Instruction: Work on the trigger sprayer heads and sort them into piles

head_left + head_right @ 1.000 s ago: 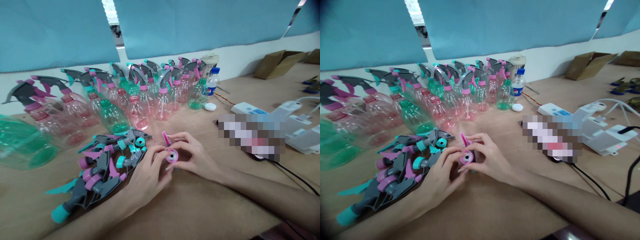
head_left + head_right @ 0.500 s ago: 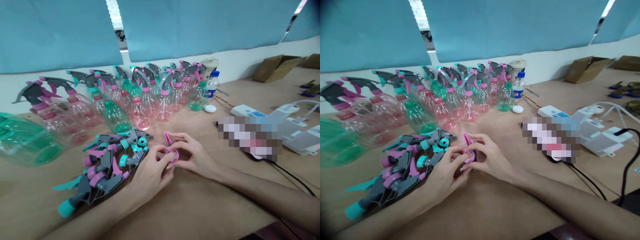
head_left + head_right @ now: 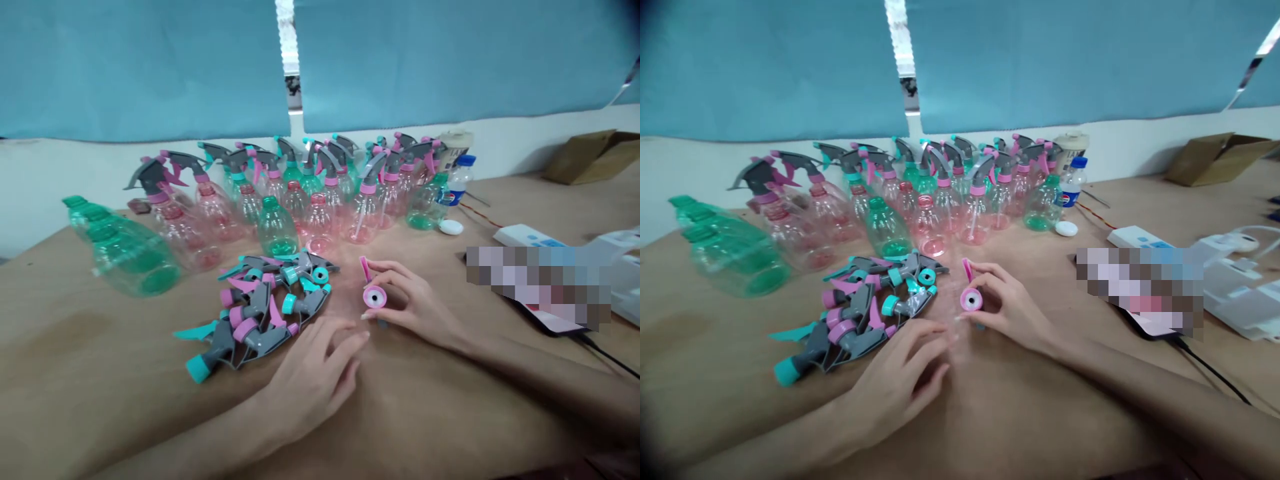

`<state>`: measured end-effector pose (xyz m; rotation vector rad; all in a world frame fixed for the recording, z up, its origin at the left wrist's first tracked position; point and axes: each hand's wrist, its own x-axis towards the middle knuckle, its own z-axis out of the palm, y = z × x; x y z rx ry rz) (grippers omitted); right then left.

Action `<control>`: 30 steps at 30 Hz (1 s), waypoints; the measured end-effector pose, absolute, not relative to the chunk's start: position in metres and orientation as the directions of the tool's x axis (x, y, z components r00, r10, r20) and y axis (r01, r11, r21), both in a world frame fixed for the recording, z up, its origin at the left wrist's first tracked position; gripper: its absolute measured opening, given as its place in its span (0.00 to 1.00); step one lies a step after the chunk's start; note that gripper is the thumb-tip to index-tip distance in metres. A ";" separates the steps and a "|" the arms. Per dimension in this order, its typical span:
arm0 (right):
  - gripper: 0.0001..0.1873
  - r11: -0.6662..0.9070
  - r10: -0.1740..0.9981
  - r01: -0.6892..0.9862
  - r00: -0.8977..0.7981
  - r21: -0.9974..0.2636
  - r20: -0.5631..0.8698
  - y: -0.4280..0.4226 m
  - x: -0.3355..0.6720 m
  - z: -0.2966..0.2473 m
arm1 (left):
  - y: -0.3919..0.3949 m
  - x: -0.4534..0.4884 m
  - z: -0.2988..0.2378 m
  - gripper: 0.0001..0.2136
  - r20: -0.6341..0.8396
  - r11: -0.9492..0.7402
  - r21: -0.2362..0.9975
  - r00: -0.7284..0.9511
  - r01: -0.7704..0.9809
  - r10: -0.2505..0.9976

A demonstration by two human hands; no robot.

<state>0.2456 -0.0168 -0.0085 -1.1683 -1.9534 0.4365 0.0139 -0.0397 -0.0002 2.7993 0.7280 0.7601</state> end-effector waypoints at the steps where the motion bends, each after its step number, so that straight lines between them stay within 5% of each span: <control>1: 0.15 0.502 0.860 0.568 -0.248 -0.652 0.446 -0.015 0.242 -0.006 | -0.045 0.006 0.000 0.14 0.433 -0.873 0.262 0.758 0.412 0.487; 7: 0.16 0.221 0.975 0.329 -0.114 -0.918 0.193 0.004 0.218 0.018 | -0.069 -0.041 0.010 0.14 0.429 -0.860 0.272 0.745 0.432 0.510; 12: 0.19 -0.006 0.988 0.151 -0.153 -0.989 -0.029 0.021 0.198 0.051 | -0.081 -0.074 0.024 0.13 0.489 -0.841 0.273 0.685 0.468 0.540; 17: 0.22 0.107 0.985 0.210 -0.153 -0.972 0.075 0.033 0.170 0.077 | -0.084 -0.105 0.036 0.12 0.531 -0.768 0.271 0.575 0.581 0.622; 19: 0.23 0.260 0.965 0.333 -0.132 -0.906 0.228 0.036 0.154 0.081 | -0.082 -0.117 0.038 0.11 0.528 -0.720 0.291 0.522 0.630 0.670; 22: 0.26 0.542 0.840 0.532 -0.336 -0.650 0.426 0.034 0.127 0.078 | -0.077 -0.135 0.034 0.08 0.525 -0.614 0.333 0.400 0.716 0.751; 26: 0.26 0.700 0.712 0.653 -0.606 -0.290 0.354 0.022 0.100 0.069 | -0.070 -0.154 0.021 0.09 0.420 -0.409 0.424 0.224 0.808 0.879; 30: 0.19 0.748 0.663 0.624 -0.685 -0.227 0.301 0.010 0.089 0.066 | -0.066 -0.159 0.013 0.11 0.351 -0.362 0.412 0.221 0.836 0.910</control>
